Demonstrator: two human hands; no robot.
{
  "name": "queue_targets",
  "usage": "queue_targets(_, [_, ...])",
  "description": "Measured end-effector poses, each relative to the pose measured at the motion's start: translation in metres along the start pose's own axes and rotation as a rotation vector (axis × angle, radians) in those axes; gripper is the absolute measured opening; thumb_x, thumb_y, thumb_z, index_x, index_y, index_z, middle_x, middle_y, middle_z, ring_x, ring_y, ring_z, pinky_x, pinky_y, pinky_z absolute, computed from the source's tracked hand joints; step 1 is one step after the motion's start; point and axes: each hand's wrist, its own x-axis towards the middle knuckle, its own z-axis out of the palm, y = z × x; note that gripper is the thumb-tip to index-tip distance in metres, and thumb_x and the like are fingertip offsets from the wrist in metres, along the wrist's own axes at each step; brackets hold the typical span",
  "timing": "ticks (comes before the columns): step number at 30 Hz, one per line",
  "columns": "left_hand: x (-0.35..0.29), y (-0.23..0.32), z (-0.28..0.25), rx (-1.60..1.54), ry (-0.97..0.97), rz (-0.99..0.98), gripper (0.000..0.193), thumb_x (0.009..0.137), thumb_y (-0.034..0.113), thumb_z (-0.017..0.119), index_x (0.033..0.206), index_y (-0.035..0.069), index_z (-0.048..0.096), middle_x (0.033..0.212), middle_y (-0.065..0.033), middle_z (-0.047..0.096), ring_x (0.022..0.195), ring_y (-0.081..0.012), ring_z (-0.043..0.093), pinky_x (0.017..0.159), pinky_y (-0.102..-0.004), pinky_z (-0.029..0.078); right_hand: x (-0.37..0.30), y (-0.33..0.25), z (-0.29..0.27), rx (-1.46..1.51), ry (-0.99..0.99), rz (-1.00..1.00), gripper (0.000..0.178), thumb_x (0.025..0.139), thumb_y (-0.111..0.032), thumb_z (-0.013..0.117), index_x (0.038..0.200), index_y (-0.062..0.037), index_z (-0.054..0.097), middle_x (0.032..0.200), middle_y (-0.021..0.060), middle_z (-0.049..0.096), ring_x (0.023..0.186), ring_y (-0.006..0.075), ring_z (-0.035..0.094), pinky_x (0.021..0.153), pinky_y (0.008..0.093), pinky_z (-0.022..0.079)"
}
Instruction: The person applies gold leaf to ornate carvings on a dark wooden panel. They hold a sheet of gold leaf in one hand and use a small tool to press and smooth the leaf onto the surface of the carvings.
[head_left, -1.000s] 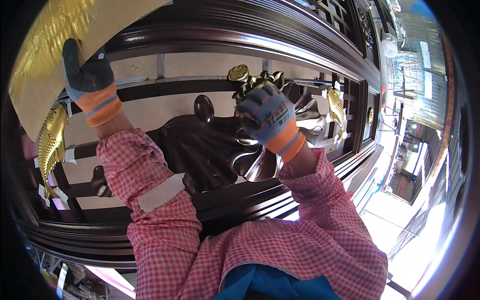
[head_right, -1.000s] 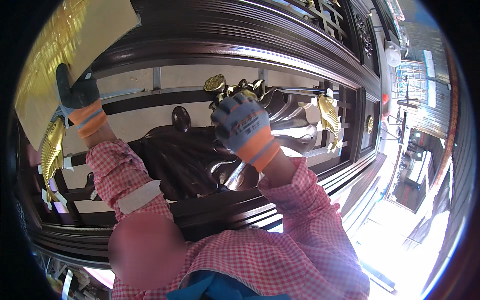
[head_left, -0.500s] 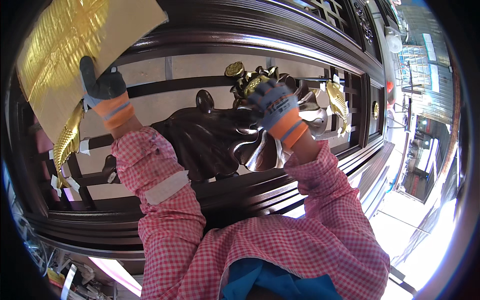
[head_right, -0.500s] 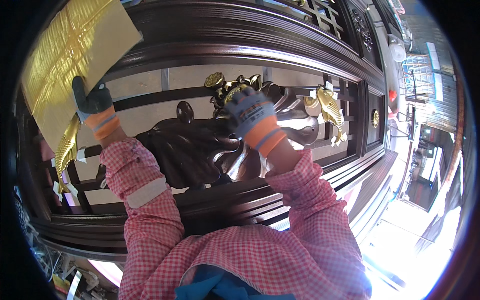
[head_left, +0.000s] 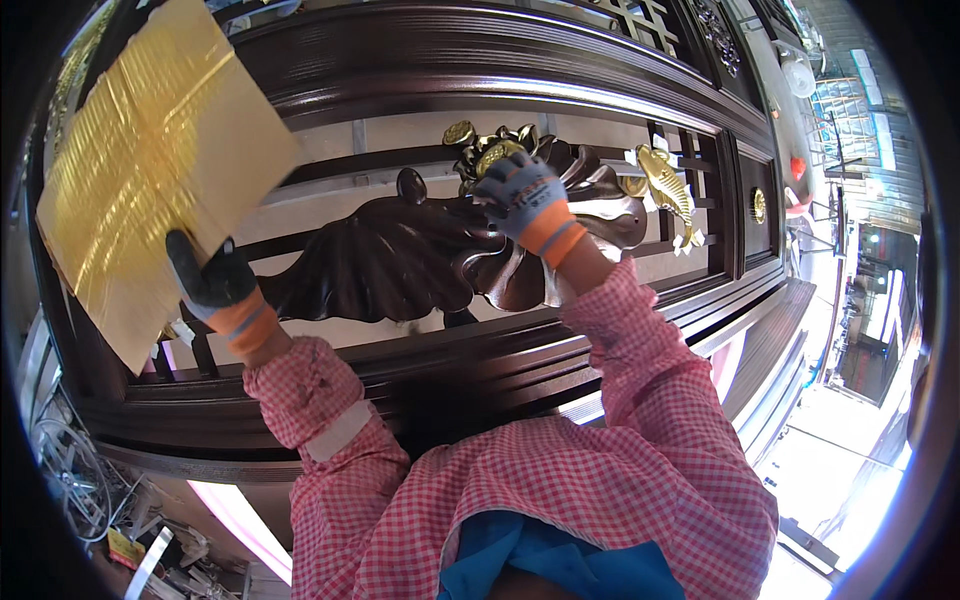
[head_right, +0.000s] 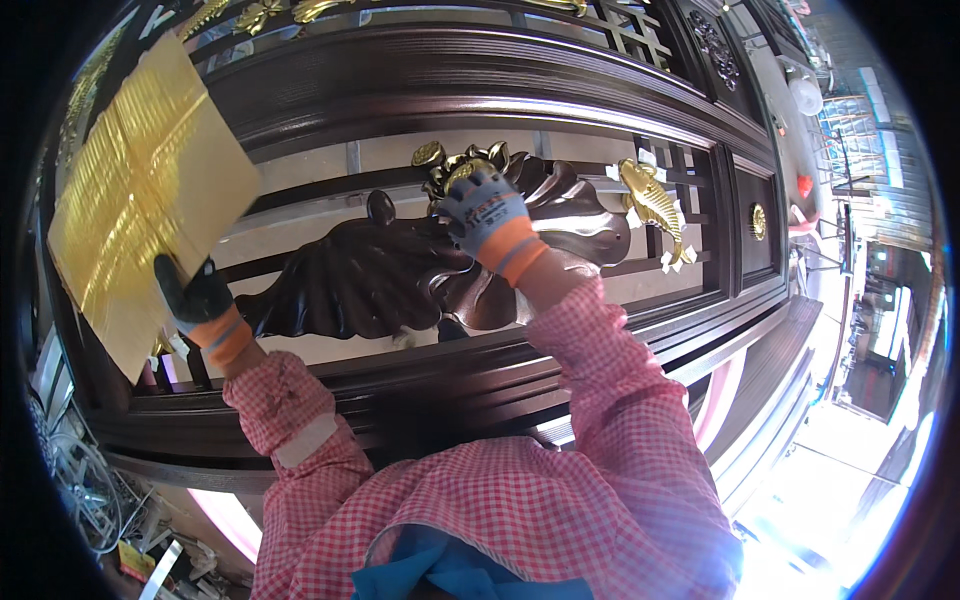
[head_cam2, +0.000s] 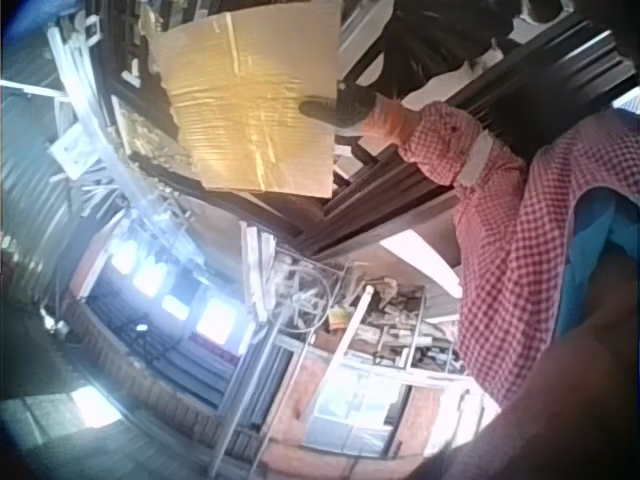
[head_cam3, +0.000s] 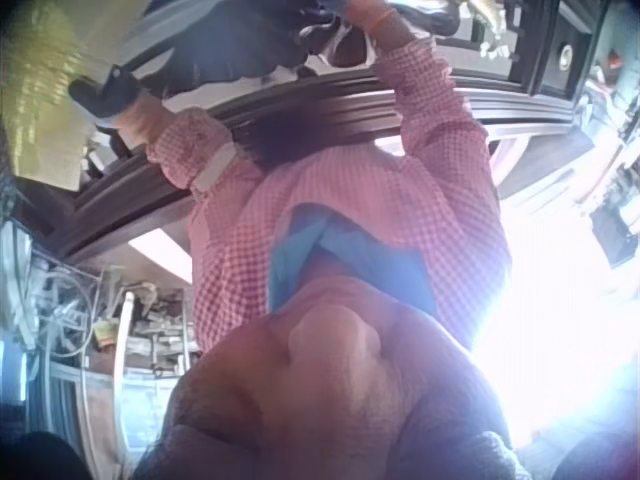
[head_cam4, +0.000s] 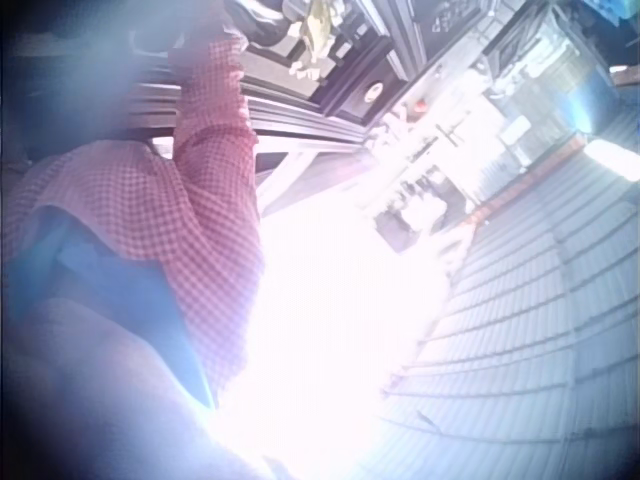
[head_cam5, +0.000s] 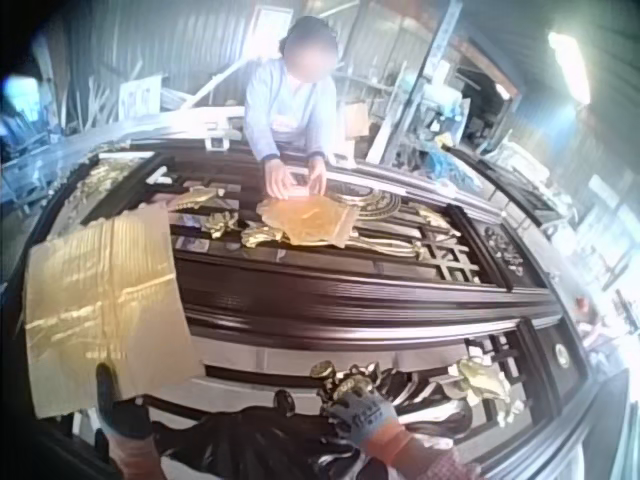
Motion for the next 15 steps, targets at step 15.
queue_targets(15, [-0.067,0.018,-0.171,-0.292,-0.019,-0.520,0.058,0.084,0.001,0.072,0.136,0.000,0.048,0.128,-0.0203,0.058,0.112,-0.0288,0.061,0.098,-0.0386,0.049,0.004,-0.001,-0.015,-0.160,-0.269,0.182,0.029,0.083,-0.034,0.064,0.111,-0.0247,0.067,0.122,0.0013,0.058,0.118,0.0255,0.052,0.095,0.0440,0.046])
